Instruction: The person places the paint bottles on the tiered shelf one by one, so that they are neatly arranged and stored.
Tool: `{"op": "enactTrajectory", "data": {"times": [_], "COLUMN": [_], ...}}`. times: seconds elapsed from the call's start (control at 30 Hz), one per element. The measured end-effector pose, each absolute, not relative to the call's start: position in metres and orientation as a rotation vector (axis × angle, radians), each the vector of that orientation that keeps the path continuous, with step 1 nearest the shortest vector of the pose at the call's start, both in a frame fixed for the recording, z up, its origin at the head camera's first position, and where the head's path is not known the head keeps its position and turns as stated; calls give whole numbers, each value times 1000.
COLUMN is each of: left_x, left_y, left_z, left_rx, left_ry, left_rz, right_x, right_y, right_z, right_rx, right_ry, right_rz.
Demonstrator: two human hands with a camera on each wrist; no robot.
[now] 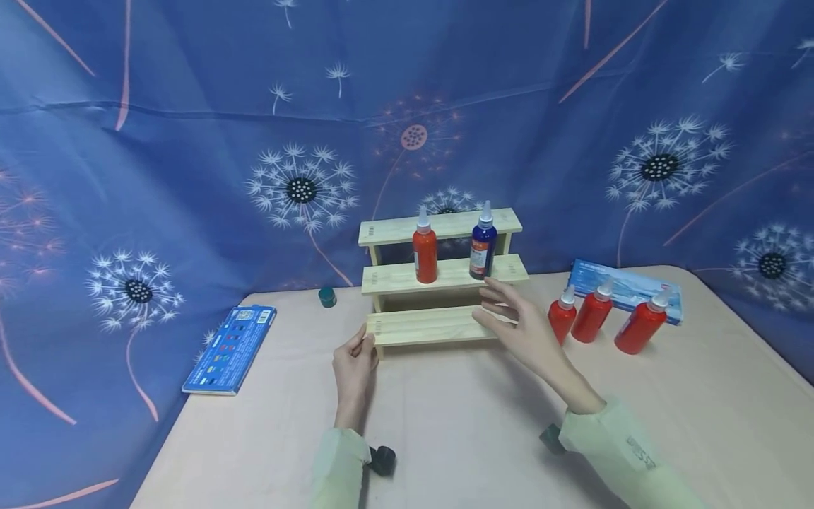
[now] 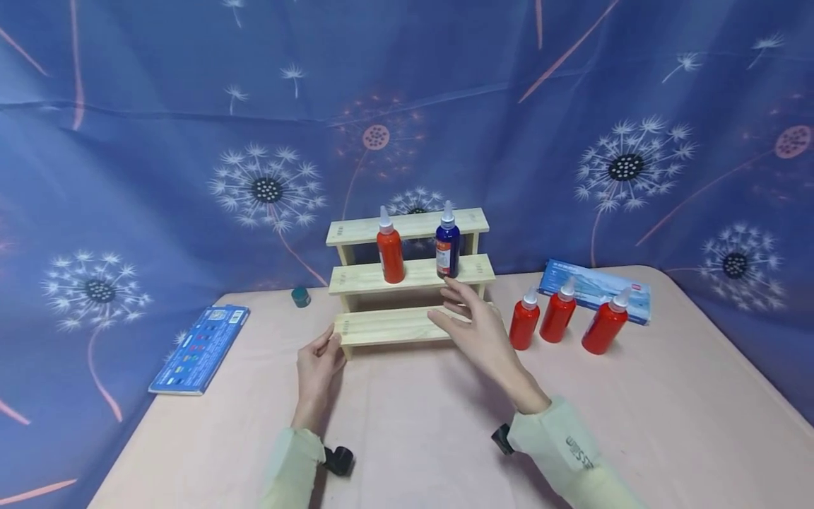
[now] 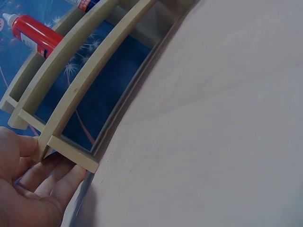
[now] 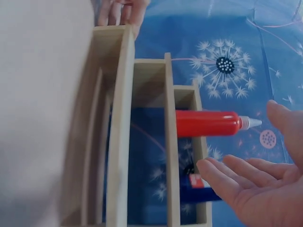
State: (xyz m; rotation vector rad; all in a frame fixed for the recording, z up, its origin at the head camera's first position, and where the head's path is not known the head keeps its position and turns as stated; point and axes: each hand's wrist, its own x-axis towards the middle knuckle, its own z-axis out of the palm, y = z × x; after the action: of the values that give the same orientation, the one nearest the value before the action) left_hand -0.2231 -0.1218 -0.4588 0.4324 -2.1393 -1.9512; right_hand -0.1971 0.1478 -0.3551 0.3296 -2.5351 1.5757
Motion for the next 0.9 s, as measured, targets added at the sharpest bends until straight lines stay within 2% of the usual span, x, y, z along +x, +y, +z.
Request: {"op": "enactTrajectory", "data": {"times": [0.3,0.9], "left_x": [-223,-222], "left_y": [-121,-122], "left_z": [-458,-456], "left_rx": [434,447], "left_ry": [-2152,-2153], "left_rz": [-1957,-1971], "right_x": [-173,-149], "right_y": [176,236], "right_z": [-363,-384], "right_rx": [219,43], "right_ry": [-2601,-2615], "right_rz": [1571,1453]}}
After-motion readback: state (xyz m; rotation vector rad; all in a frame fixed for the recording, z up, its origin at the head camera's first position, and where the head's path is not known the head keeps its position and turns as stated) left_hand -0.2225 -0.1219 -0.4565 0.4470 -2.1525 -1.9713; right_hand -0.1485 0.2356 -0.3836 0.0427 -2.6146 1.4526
